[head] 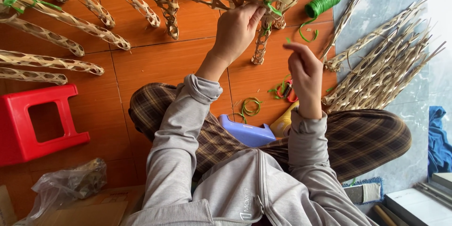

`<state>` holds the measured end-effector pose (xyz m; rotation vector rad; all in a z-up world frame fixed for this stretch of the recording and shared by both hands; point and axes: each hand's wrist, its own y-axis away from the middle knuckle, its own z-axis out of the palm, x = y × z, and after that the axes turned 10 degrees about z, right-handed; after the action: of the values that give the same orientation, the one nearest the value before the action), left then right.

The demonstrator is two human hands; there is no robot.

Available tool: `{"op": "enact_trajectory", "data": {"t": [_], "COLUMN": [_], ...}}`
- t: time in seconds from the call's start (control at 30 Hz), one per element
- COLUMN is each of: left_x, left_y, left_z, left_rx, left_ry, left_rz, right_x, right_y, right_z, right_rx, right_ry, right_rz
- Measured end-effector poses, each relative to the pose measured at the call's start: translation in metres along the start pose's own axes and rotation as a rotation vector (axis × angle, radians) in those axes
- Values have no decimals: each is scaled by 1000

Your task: The person sits on the floor among many woven bamboo animal figures and ties green ribbon around the joints of one figure to hold its woven frame together. They pull the ribbon tight by hand, cut off excess ribbon with scissors, and turn the figure to reach different joints.

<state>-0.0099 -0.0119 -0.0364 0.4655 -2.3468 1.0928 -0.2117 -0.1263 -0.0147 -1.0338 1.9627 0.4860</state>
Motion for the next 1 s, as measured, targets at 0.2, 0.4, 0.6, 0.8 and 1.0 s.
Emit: {"op": "enact_trajectory", "data": {"t": [0.2,0.4,0.6,0.8,1.0], "left_x": [0,-1,0,2,3], "left_y": [-2,0,3,0,0], "left_z": [-1,-1,4,-3,-6], "left_rx": [10,-57,-56,-29,-52], "left_ry": [392,143,66,106,-78], "left_rz": [-138,-96,-144,-96,-9], "right_x": [-24,-115,-116,-117,-138], "right_y": [29,33,44,45,34], "right_z": [-18,-37,-36,-36,-60], "right_rx": [-321,-1408,-1720,-1620,-1175], "right_ry": [-1175,-1571,-1735,-1779,-1131], "right_rz": [-41,-1192,-1229,-1186,-1023]}}
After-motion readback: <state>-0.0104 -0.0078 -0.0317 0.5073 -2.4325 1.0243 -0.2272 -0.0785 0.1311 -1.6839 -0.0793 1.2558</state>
